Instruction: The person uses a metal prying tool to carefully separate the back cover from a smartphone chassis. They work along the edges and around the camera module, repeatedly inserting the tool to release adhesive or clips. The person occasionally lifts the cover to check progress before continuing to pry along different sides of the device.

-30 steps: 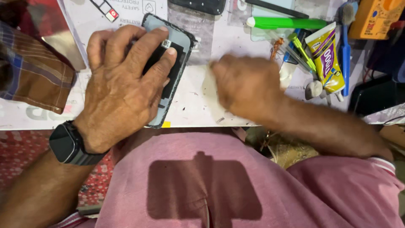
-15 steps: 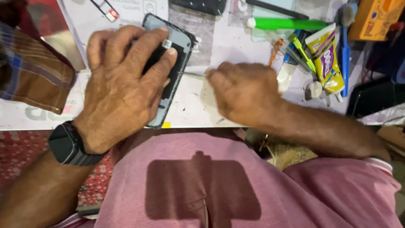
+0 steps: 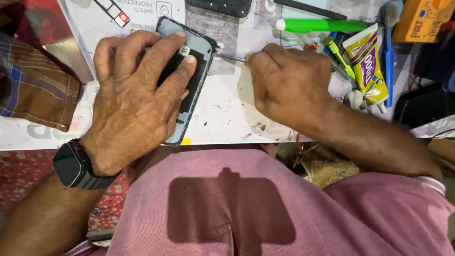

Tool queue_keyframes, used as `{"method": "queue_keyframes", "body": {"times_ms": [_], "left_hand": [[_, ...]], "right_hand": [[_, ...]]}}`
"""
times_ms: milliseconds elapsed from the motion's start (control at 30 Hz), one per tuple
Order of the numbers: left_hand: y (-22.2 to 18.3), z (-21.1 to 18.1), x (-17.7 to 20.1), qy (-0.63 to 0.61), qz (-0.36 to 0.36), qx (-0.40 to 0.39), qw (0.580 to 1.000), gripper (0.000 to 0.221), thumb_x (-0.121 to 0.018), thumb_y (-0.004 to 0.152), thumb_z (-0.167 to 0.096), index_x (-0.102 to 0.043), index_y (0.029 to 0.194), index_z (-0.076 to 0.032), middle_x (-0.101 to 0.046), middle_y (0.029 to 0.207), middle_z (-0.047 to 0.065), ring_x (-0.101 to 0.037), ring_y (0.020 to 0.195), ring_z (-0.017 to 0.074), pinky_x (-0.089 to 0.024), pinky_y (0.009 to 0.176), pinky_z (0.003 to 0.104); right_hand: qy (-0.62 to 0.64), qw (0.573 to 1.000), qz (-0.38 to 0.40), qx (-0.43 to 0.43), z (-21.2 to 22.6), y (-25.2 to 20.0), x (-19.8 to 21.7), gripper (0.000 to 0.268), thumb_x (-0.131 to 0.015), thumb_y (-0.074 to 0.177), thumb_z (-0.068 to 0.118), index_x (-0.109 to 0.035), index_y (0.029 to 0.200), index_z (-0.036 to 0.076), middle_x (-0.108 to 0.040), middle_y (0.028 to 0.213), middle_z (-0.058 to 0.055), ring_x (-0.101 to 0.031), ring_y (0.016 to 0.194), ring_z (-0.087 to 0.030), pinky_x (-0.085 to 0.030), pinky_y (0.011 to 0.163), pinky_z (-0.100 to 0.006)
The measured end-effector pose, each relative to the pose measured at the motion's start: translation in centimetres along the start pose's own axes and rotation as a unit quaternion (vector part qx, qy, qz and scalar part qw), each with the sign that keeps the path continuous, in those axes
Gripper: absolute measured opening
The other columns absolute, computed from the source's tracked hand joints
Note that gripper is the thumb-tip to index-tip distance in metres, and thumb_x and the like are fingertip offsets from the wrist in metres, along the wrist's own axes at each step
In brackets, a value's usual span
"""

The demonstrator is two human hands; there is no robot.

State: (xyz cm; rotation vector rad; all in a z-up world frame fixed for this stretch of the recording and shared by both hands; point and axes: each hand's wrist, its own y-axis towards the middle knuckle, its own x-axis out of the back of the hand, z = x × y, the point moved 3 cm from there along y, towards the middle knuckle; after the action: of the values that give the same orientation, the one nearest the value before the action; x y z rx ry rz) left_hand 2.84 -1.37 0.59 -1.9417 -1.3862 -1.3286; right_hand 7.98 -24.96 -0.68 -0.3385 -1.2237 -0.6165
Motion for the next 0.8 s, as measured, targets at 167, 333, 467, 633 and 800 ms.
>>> {"method": "queue_keyframes", "body": {"times_ms": [167,333,467,633,800], "left_hand": [[0.0,0.0,0.0,-0.011,0.007,0.006,1.0,0.04,-0.077,0.09,-0.01,-0.071,0.128,0.0,-0.055,0.146,0.014,-0.046,0.131,0.034,-0.03,0.108,0.054],[0.4,-0.1,0.2,-0.003,-0.008,-0.004,1.0,0.039,-0.076,0.091,-0.009,-0.071,0.128,0.0,-0.055,0.145,0.015,-0.046,0.13,0.0339,-0.031,0.108,0.053],[0.6,-0.4,0.5,-0.006,-0.004,0.003,1.0,0.038,-0.077,0.088,-0.008,-0.071,0.126,-0.001,-0.056,0.143,0.015,-0.047,0.128,0.0344,-0.032,0.107,0.053],[0.2,-0.4,0.5,-0.002,-0.002,0.001,1.0,0.042,-0.077,0.086,-0.01,-0.071,0.126,-0.001,-0.056,0.144,0.015,-0.047,0.129,0.0348,-0.031,0.108,0.053],[0.0,-0.4,0.2,-0.005,-0.003,-0.007,1.0,0.041,-0.077,0.088,-0.01,-0.071,0.128,-0.002,-0.055,0.146,0.015,-0.047,0.131,0.0341,-0.031,0.109,0.053]], "right_hand": [[0.005,1.0,0.003,0.019,0.3,0.1,0.6,0.013,-0.065,0.084,0.003,-0.066,0.097,0.005,-0.058,0.077,-0.008,-0.056,0.059,-0.024,-0.044,0.049,-0.042],[-0.012,1.0,0.005,-0.003,-0.1,0.6,0.8,0.008,-0.069,0.088,0.001,-0.065,0.092,0.006,-0.058,0.074,-0.008,-0.056,0.056,-0.023,-0.044,0.047,-0.041],[-0.016,1.0,-0.02,-0.01,0.3,0.5,1.4,0.012,-0.073,0.091,0.004,-0.068,0.102,0.005,-0.064,0.083,-0.008,-0.059,0.059,-0.021,-0.046,0.05,-0.039],[-0.022,0.999,-0.025,-0.026,0.0,1.1,1.4,0.02,-0.076,0.083,0.008,-0.067,0.101,0.008,-0.066,0.09,-0.007,-0.065,0.069,-0.024,-0.05,0.058,-0.04],[-0.019,0.998,-0.027,-0.049,-0.3,0.6,1.3,0.018,-0.074,0.084,0.005,-0.067,0.099,0.008,-0.067,0.088,-0.007,-0.065,0.066,-0.024,-0.049,0.056,-0.04]]}}
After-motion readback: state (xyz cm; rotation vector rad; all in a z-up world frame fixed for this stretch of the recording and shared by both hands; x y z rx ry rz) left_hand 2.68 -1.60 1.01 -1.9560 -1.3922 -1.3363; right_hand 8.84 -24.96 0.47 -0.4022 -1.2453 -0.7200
